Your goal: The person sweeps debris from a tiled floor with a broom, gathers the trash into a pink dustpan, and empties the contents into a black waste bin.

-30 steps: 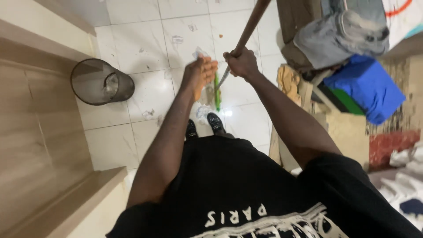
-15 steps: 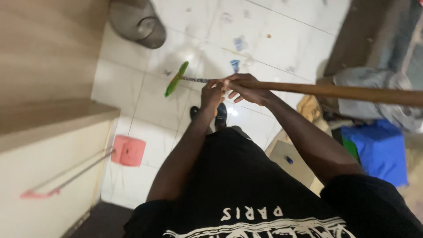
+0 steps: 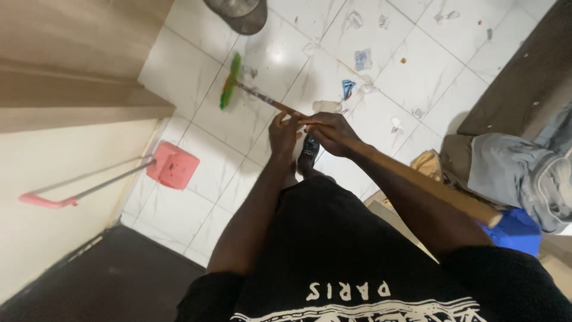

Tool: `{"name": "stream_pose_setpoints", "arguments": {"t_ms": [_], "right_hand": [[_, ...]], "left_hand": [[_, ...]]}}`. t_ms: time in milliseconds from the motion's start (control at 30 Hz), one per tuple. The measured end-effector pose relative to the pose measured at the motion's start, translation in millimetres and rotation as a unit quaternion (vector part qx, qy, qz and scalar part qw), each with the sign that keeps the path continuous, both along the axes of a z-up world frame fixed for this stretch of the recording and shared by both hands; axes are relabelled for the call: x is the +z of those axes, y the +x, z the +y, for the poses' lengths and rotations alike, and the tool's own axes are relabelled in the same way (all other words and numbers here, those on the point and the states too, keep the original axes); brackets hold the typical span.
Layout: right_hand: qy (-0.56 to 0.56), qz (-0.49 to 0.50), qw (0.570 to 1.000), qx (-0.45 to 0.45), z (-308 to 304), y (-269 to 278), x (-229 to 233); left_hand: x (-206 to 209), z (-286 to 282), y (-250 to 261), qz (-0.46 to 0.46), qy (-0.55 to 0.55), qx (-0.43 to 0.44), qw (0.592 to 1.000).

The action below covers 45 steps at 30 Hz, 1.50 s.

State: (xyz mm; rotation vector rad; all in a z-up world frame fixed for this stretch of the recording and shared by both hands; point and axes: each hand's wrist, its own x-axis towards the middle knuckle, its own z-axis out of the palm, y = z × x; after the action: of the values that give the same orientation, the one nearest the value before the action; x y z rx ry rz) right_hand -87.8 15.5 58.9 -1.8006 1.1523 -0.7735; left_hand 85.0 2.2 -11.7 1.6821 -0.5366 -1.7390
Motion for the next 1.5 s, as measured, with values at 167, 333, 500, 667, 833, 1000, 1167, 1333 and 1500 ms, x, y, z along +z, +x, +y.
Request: {"name": "stream_pose_setpoints", "arguments": {"t_ms": [167,333,500,667,833,1000,1167,1333,1500], "right_hand": [[0.016,-0.033,0.999,0.008,-31,44,-15],[0.142,0.018,0.989,-0.038,-42,44,-29],[0.261,0.084,0.954,-0.119,-38,3,6],[0.172,0.096,0.972,-0.126,-36,-28,52],[0.167,0.077,0.976,-0.120,-32,-21,63],[0.142,0.027,0.990,-0.003,-40,24,36],[0.048,0.033,0.995,0.083,-36,71,-7],[0.036,0.068,0.992,0.095,-27,66,-21],[0.187,0.181,0.965,0.019,-24,28,25]], "left_hand": [[-11,-22,47,-0.045,0.010,-0.020,0.999],[-21,-35,49,0.008,0.033,-0.103,0.994],[-32,-23,-12,0.040,0.027,-0.125,0.991],[1,-24,-59,0.044,0.005,-0.104,0.994],[19,-23,-41,0.039,-0.017,-0.067,0.997],[5,-3,13,0.065,0.089,0.028,0.994],[-30,7,59,0.057,0.046,0.111,0.991],[-57,21,58,0.073,0.076,0.053,0.993],[-37,11,11,0.096,0.072,-0.093,0.988]]}}
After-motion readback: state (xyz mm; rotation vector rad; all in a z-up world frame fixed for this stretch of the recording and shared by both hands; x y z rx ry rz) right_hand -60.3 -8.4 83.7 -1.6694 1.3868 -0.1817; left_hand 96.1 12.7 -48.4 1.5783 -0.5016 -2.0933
